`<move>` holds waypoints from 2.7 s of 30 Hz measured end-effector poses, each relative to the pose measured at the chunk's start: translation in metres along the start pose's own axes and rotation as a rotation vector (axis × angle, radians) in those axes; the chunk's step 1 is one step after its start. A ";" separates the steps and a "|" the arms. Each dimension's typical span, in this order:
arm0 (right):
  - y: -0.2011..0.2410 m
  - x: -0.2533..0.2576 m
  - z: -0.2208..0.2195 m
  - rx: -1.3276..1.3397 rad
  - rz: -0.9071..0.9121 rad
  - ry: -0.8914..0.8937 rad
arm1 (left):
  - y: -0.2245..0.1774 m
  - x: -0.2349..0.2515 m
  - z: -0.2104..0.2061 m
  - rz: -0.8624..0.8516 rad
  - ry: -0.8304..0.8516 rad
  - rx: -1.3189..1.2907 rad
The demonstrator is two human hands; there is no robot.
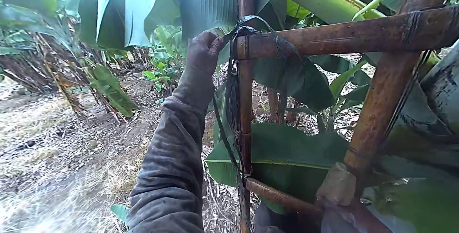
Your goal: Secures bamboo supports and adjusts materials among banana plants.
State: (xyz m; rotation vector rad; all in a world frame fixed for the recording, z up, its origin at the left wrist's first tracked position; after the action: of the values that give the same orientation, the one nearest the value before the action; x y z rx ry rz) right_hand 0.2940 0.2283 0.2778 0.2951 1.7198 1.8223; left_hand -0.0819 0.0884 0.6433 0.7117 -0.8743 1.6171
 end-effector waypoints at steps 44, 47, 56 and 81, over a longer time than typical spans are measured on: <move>-0.023 -0.057 0.060 -0.103 0.006 -0.401 | -0.078 -0.254 -0.146 0.429 0.017 -1.539; -0.031 -0.062 0.069 -0.103 -0.038 -0.431 | -0.077 -0.251 -0.146 0.403 0.057 -1.589; -0.021 -0.080 0.074 0.235 0.139 -0.414 | -0.114 -0.264 -0.181 0.303 0.337 -1.425; -0.244 -0.192 0.163 -0.496 -0.794 -0.768 | 0.054 -0.286 -0.003 0.257 0.797 -0.680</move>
State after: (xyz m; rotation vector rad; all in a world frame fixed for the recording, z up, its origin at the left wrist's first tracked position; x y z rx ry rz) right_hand 0.6024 0.2478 0.1111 0.0578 0.6627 1.2224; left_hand -0.0750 -0.0679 0.3973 -0.5161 -0.8385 1.4873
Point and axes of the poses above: each hand's wrist, its own x-axis towards the middle knuckle, its own z-axis out of the back of the hand, y = z × x, the point moved 1 cm from there along x, towards the middle knuckle, and after that the axes turned 13 degrees about -z, right-handed, at the moved point
